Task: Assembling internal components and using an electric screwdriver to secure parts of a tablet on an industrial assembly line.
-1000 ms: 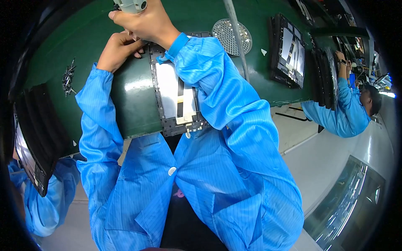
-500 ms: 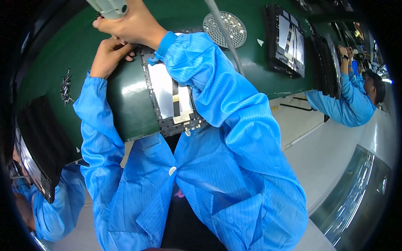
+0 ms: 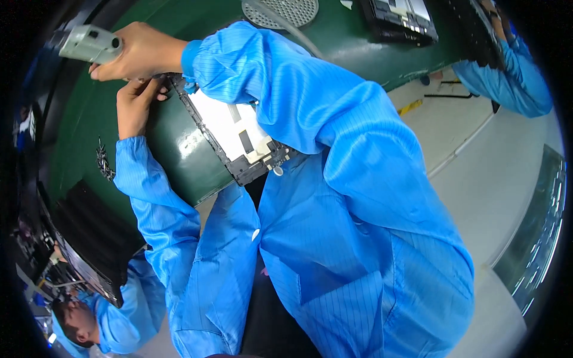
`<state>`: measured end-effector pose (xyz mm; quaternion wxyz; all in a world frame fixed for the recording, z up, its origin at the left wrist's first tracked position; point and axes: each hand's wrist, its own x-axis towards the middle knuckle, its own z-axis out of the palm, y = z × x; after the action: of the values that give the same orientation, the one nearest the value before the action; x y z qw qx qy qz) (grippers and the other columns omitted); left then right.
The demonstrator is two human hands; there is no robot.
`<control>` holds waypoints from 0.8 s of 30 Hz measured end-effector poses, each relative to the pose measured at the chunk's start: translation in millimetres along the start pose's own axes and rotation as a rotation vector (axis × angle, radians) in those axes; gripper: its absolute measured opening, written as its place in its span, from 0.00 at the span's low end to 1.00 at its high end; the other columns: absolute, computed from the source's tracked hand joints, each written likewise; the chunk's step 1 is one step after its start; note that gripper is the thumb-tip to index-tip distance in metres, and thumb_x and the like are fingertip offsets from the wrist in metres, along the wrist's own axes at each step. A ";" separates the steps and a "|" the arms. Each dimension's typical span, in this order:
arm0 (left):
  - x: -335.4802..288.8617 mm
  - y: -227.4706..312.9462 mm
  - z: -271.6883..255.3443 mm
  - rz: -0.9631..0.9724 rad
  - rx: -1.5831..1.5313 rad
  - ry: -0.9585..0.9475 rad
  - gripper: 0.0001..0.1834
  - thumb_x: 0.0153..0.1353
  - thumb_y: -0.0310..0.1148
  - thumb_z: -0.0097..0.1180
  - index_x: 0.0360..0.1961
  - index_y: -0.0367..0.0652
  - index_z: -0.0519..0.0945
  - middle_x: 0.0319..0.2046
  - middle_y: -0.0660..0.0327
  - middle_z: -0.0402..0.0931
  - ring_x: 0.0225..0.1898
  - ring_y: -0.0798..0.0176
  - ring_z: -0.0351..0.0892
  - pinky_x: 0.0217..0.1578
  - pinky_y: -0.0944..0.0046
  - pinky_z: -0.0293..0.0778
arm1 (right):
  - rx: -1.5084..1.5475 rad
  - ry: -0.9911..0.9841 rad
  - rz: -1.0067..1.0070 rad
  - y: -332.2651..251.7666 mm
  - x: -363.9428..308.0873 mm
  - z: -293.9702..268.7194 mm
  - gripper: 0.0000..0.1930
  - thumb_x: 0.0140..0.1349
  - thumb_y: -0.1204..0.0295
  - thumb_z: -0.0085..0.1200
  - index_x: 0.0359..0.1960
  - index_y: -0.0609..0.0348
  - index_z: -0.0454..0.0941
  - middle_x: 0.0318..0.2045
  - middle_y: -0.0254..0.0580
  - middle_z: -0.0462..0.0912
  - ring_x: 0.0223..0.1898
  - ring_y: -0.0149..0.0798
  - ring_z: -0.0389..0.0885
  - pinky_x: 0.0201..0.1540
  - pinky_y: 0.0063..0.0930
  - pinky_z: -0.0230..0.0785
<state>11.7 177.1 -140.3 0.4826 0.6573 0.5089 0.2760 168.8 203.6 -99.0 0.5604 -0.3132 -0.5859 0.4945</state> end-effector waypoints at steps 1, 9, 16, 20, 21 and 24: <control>0.2 1.9 1.9 -0.001 -0.025 0.005 0.08 0.65 0.23 0.57 0.41 0.27 0.82 0.32 0.57 0.82 0.30 0.68 0.80 0.33 0.69 0.76 | -0.025 -0.028 -0.013 -0.3 -0.2 -0.8 0.19 0.52 0.55 0.65 0.39 0.55 0.85 0.24 0.36 0.84 0.24 0.29 0.79 0.31 0.26 0.73; 0.4 5.8 4.3 -0.052 -0.058 0.039 0.10 0.64 0.24 0.60 0.41 0.25 0.83 0.32 0.55 0.83 0.31 0.67 0.81 0.33 0.69 0.77 | -0.173 -0.044 0.034 3.7 1.1 -5.3 0.24 0.50 0.50 0.64 0.29 0.62 0.84 0.21 0.42 0.83 0.24 0.38 0.80 0.30 0.32 0.73; -2.4 6.8 1.3 -0.061 -0.009 0.039 0.10 0.65 0.26 0.60 0.40 0.27 0.83 0.31 0.59 0.82 0.29 0.71 0.78 0.34 0.72 0.73 | -0.141 -0.008 -0.078 4.3 -1.2 4.0 0.21 0.52 0.53 0.66 0.24 0.62 0.80 0.16 0.34 0.77 0.19 0.30 0.74 0.24 0.25 0.67; -1.6 1.8 0.2 -0.045 -0.044 0.035 0.09 0.65 0.26 0.60 0.39 0.28 0.83 0.31 0.59 0.82 0.28 0.71 0.78 0.34 0.72 0.73 | -0.196 -0.050 -0.030 2.8 -1.3 -0.3 0.23 0.51 0.50 0.68 0.24 0.61 0.81 0.14 0.34 0.75 0.17 0.31 0.73 0.23 0.27 0.66; -1.5 1.0 0.0 -0.043 -0.050 0.034 0.09 0.66 0.26 0.59 0.39 0.28 0.83 0.31 0.59 0.82 0.28 0.71 0.78 0.34 0.72 0.73 | -0.195 -0.047 -0.030 0.7 -2.0 -1.5 0.23 0.51 0.50 0.68 0.24 0.61 0.81 0.14 0.34 0.75 0.17 0.31 0.73 0.23 0.27 0.66; -0.7 0.6 -1.0 -0.033 -0.075 0.028 0.09 0.66 0.26 0.60 0.41 0.28 0.83 0.32 0.59 0.82 0.29 0.71 0.78 0.34 0.72 0.73 | -0.272 -0.079 -0.029 -7.8 -5.8 -3.7 0.32 0.52 0.38 0.62 0.27 0.61 0.83 0.12 0.33 0.73 0.16 0.30 0.73 0.22 0.27 0.65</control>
<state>10.9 176.8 -139.2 0.5042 0.6263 0.5155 0.2961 174.8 196.7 -94.2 0.4963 -0.3580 -0.6737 0.4143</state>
